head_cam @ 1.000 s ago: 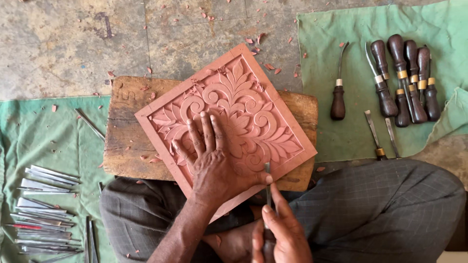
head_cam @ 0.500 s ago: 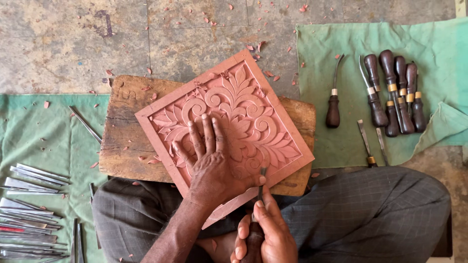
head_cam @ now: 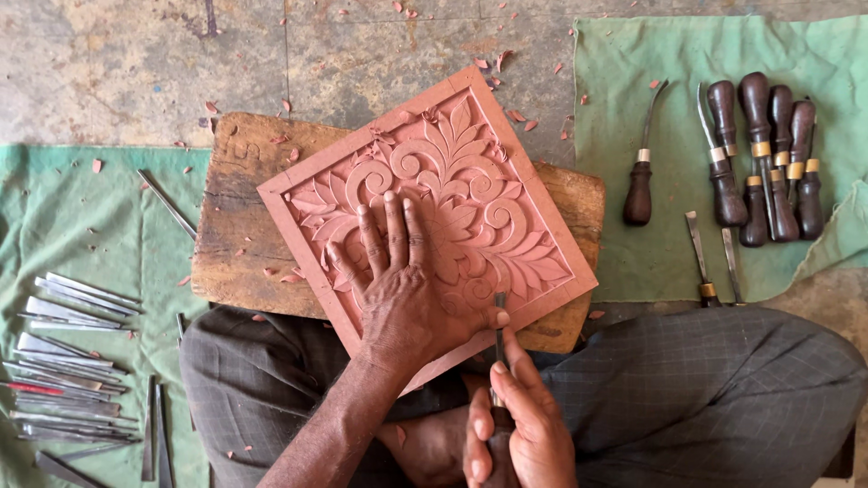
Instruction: The person carves a floral pattern into a square wooden block using various chisels and gouges while sitting on the floor.
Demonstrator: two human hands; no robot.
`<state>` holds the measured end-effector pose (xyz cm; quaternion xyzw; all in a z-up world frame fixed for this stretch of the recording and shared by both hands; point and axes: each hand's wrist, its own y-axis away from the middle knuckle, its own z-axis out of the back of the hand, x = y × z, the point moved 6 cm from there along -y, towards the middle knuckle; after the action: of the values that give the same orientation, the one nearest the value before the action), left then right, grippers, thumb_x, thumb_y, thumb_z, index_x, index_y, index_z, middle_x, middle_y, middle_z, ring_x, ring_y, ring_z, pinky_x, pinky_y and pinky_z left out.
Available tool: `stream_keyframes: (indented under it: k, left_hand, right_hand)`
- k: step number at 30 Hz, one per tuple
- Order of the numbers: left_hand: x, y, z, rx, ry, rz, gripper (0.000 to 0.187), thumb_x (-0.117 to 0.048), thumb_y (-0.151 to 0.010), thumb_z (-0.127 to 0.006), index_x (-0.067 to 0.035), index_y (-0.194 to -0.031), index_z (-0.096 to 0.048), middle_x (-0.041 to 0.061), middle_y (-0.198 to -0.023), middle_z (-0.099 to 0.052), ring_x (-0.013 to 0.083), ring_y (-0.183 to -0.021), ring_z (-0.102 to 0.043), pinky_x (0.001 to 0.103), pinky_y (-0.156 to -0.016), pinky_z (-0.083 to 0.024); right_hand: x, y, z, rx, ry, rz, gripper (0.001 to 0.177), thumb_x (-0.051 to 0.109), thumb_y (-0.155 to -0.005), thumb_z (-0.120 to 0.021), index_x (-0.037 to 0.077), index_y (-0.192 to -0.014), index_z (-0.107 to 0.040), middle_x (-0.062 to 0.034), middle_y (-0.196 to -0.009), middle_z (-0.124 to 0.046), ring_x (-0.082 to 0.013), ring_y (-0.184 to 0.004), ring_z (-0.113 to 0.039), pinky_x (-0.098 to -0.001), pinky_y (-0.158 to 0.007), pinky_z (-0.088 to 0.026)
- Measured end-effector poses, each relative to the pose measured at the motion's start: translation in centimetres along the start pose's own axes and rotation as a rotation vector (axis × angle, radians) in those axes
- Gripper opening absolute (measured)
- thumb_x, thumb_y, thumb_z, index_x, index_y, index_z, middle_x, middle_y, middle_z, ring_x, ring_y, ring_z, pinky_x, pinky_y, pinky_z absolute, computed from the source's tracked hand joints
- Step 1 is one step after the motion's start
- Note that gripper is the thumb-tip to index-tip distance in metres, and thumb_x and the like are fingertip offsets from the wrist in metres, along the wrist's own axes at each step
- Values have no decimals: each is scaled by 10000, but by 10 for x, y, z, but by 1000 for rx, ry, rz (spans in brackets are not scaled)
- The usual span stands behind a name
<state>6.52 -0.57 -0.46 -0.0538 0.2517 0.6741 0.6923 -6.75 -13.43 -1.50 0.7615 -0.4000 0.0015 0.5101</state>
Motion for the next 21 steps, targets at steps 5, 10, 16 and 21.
stream_keyframes:
  k: [5, 10, 16, 21]
  left_hand:
    - [-7, 4, 5, -200, 74, -96, 1606, -923, -486, -730, 48, -1598, -95, 279, -1671, -86, 502, -1534, 65, 766, -1149, 25]
    - [0, 2, -11, -126, -131, 64, 1610, -997, -512, -659, 23, -1616, -83, 246, -1710, -61, 432, -1539, 73, 785, -1080, 91]
    - [-2, 3, -4, -214, -142, -43, 1553, -1014, -617, -622, 20, -1637, -74, 252, -1707, -64, 450, -1559, 85, 765, -1116, 91]
    - [1, 1, -8, -49, -12, -15, 1669, -947, -407, -728, 44, -1556, -32, 273, -1647, -26, 497, -1495, 124, 813, -1040, 120]
  right_hand:
    - [24, 1, 12, 83, 235, 24, 707, 194, -980, -456, 227, -1672, -314, -108, -519, -514, -217, -282, -495, -348, -263, -422]
    - [61, -6, 17, 145, 480, -1, 667, 195, -984, -487, 244, -1628, -318, -77, -526, -512, -166, -301, -474, -313, -281, -419]
    - [65, 2, 6, 125, 470, -22, 690, 246, -970, -495, 302, -1640, -343, -88, -506, -519, -187, -289, -499, -324, -280, -427]
    - [18, 11, -1, -84, 184, -12, 712, 233, -952, -484, 357, -1639, -340, -115, -484, -509, -237, -280, -505, -374, -277, -442]
